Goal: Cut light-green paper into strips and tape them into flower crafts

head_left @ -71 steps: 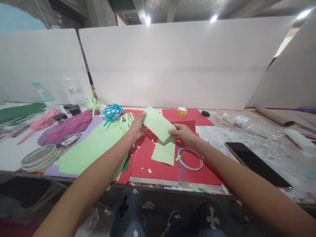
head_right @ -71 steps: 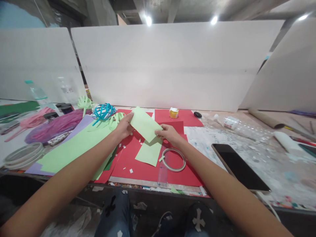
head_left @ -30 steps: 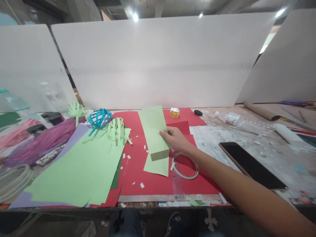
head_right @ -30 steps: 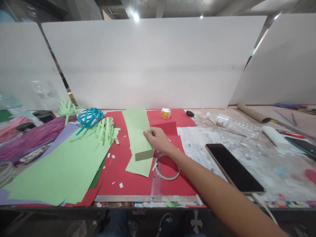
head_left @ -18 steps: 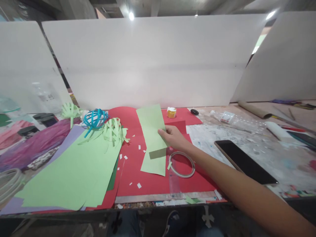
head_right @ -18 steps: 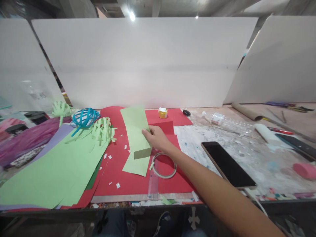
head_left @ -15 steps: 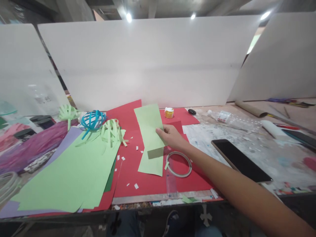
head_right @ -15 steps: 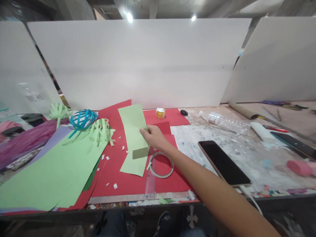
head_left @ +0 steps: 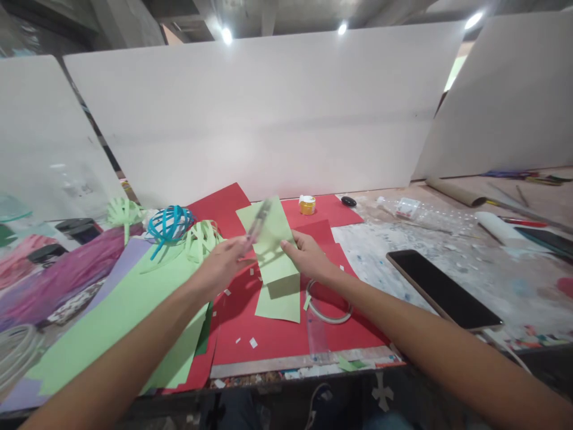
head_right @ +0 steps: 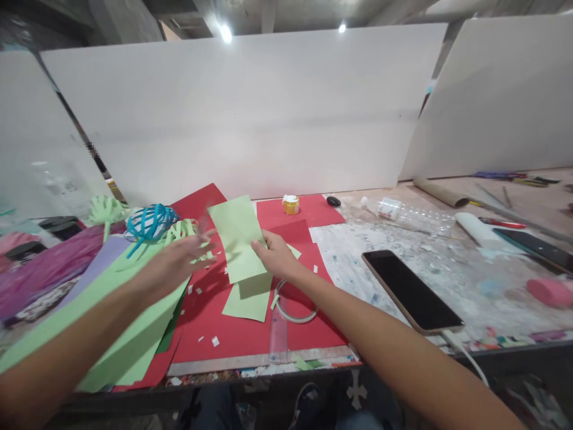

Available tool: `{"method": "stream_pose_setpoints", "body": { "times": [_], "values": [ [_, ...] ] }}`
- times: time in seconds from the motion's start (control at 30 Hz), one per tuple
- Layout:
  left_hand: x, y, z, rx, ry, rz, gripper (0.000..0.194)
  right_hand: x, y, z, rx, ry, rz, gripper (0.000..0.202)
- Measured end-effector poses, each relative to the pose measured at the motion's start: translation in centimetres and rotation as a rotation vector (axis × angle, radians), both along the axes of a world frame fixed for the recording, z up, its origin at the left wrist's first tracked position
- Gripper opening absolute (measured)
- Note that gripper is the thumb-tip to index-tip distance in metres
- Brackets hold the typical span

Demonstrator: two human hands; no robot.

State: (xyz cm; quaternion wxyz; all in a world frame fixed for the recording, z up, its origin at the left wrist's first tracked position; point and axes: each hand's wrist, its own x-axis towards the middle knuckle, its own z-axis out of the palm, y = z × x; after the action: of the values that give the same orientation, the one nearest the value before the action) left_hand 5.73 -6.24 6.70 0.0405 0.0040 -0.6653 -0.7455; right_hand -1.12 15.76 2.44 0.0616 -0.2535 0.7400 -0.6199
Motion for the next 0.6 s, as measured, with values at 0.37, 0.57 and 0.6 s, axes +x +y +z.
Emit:
{"method": "stream_pose_setpoints", "body": {
  "times": [0.37,0.57,0.6],
  "values": [
    [-3.4,5.8,-3.4,-0.192,0.140,-0.076,0.035,0.0,0.5,1.0,0.085,0.162,-0.164,0.037],
    [-3.4,4.7,-4.0,-0.322,0.108,-0.004,0.031,-1.1,0.8,0.9,-0.068,-0.047,-0.167,0.032],
    [-3.6,4.2,-4.0,-0.327,0.105,0.050,0.028,-1.6,1.2,1.1,-0.144,-0.088,-0.206,0.030]
  ]
}}
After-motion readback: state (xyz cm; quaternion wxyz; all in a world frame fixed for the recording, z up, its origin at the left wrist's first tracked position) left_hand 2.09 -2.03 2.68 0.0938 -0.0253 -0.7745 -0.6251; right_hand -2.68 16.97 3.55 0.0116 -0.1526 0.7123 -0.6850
